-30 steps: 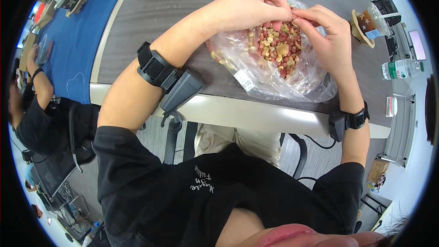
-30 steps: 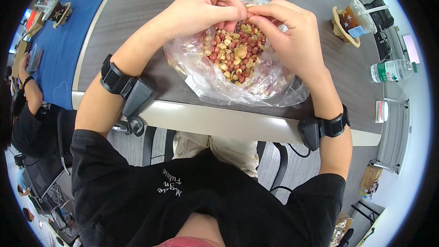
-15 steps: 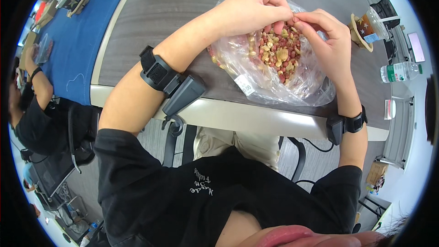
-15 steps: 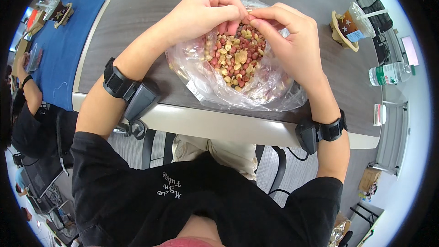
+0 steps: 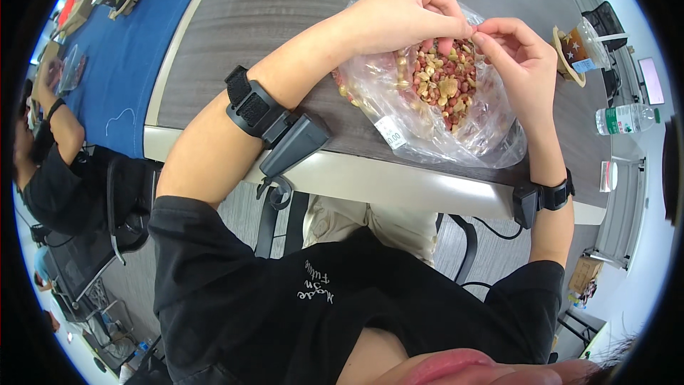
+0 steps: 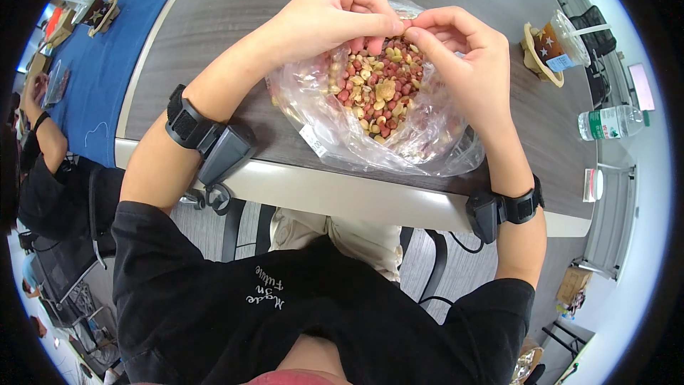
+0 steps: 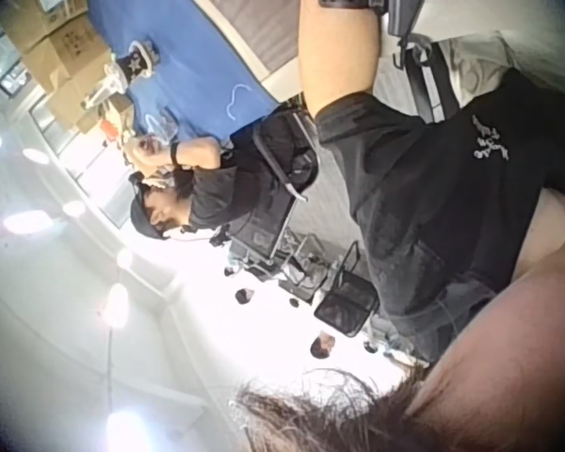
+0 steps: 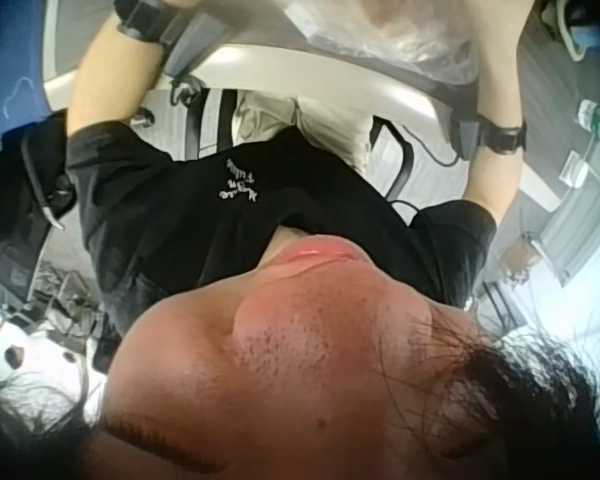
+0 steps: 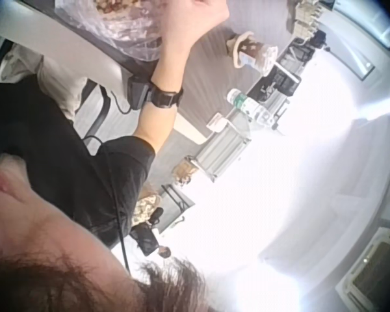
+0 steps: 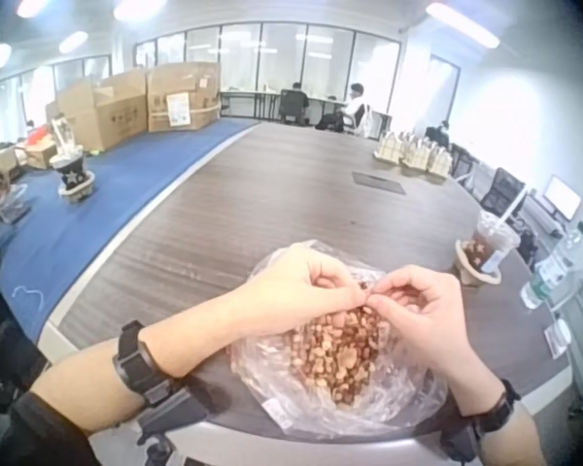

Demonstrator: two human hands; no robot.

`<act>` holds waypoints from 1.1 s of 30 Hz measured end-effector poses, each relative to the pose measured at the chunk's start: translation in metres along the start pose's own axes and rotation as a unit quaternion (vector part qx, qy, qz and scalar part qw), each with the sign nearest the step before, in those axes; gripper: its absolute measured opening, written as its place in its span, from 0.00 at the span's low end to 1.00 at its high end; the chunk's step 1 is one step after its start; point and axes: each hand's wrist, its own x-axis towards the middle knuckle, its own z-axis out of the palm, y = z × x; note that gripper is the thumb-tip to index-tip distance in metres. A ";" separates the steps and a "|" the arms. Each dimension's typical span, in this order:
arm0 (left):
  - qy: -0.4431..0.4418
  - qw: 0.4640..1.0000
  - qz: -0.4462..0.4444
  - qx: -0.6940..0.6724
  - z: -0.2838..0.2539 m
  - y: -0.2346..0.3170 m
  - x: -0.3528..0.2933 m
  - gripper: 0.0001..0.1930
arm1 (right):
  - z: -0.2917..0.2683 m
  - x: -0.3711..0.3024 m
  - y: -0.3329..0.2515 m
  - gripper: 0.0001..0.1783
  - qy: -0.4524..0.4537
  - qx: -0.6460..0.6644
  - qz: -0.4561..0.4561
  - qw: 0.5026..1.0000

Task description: Sorting through a bag of mixed nuts and peanuts on a table in an office setting.

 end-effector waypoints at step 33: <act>0.010 0.999 -0.004 0.051 0.013 0.016 -0.006 0.10 | -0.002 0.006 -0.004 0.12 -0.004 -0.186 -0.265 0.946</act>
